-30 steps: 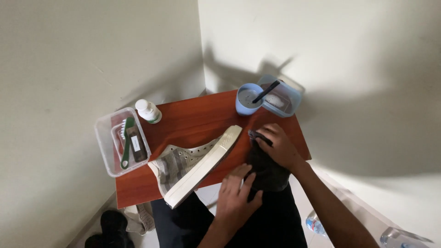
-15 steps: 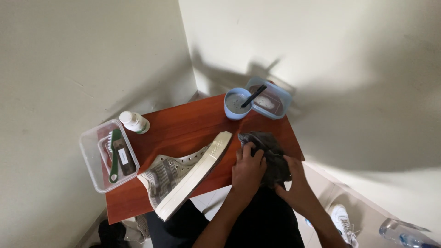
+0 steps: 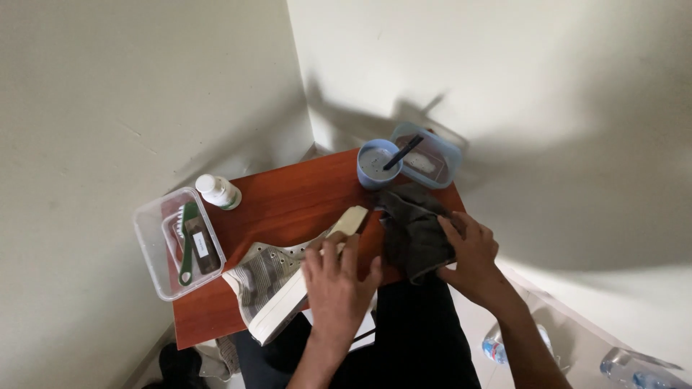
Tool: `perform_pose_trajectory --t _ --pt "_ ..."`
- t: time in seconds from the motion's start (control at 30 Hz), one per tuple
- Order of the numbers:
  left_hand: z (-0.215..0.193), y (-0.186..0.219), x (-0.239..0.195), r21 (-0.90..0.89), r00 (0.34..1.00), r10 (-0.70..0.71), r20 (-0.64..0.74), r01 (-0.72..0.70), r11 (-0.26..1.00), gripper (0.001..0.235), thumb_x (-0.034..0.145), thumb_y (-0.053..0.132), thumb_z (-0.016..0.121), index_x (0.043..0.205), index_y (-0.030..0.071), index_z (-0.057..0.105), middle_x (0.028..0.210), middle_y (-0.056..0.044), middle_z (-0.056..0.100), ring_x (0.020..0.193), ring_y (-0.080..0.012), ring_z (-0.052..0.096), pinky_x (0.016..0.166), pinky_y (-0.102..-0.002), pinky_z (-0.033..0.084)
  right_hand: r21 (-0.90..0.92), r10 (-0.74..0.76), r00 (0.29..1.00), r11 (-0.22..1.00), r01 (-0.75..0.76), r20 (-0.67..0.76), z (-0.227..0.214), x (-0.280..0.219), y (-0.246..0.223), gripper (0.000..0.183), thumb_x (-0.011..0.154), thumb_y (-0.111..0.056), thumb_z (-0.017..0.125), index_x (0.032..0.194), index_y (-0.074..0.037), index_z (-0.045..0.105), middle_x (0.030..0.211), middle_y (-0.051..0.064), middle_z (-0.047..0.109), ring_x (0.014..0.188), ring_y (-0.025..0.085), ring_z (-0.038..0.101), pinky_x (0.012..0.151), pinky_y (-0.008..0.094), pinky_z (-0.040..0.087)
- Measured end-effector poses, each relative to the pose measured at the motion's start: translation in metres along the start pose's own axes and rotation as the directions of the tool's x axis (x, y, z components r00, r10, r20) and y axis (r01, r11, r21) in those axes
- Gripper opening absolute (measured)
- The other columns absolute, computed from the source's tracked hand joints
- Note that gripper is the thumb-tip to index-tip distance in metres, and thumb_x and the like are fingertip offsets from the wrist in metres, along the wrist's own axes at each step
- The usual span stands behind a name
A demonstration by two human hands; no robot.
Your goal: The person cleans a white high-top sneaker placed on a small wooden table. They use a brush to scrub the rubber sole and then wipe the shoe with a dark cloth. The person repeatedly dips the brush into a blue cup of water and continues scrubbing different parts of the shoe's sole and upper.
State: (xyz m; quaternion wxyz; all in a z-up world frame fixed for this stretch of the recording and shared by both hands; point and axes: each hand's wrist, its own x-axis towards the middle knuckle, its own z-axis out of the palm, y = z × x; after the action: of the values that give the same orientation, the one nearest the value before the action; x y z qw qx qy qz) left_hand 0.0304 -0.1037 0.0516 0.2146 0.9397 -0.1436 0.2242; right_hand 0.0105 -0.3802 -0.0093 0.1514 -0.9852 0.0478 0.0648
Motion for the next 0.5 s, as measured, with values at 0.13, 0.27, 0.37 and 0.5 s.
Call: perform_pose_trajectory --t 0.13,0.27,0.37,0.5 --pt "-0.008 -0.025 0.002 0.227 0.997 -0.075 0.031 0.066 0.972 0.068 0.070 0.049 0.085 0.125 0.015 0.063 0.115 -0.007 0.061 0.103 -0.0315 0.056 0.081 -0.046 0.047 0.013 -0.036 0.996 0.999 0.035 0.081 -0.014 -0.014 -0.016 0.107 0.072 -0.055 0.081 0.161 -0.026 0.028 0.162 0.007 0.019 0.144 0.038 0.022 0.115 0.057 0.022" --pt "0.000 -0.031 0.005 0.221 0.989 -0.018 0.145 -0.014 0.975 0.050 0.073 0.040 0.088 0.110 0.015 0.066 0.102 -0.003 0.062 0.090 -0.0246 0.061 0.076 -0.041 0.049 -0.085 -0.078 0.997 0.993 0.076 -0.014 0.007 -0.005 -0.021 0.107 0.071 -0.064 0.078 0.160 -0.026 0.031 0.159 0.010 0.027 0.143 0.039 0.027 0.113 0.058 0.027" --pt "-0.004 -0.027 0.000 0.163 0.990 0.024 0.141 -0.047 0.985 0.050 0.072 0.033 0.089 0.109 0.011 0.064 0.100 -0.005 0.061 0.089 -0.0258 0.061 0.077 -0.041 0.049 -0.102 -0.076 0.993 0.993 0.066 -0.089 0.017 -0.004 -0.029 0.095 0.076 -0.067 0.071 0.155 -0.025 0.039 0.157 0.010 0.032 0.142 0.041 0.031 0.109 0.060 0.031" --pt "-0.022 -0.020 -0.008 0.014 0.992 0.123 0.017 -0.123 0.992 0.042 0.080 0.030 0.085 0.106 0.006 0.064 0.105 -0.009 0.063 0.091 -0.0290 0.060 0.082 -0.044 0.048 0.119 -0.094 0.987 0.987 0.109 -0.127 0.000 -0.009 -0.066 0.084 0.082 -0.060 0.069 0.151 -0.019 0.046 0.152 0.008 0.041 0.144 0.037 0.031 0.116 0.054 0.024"
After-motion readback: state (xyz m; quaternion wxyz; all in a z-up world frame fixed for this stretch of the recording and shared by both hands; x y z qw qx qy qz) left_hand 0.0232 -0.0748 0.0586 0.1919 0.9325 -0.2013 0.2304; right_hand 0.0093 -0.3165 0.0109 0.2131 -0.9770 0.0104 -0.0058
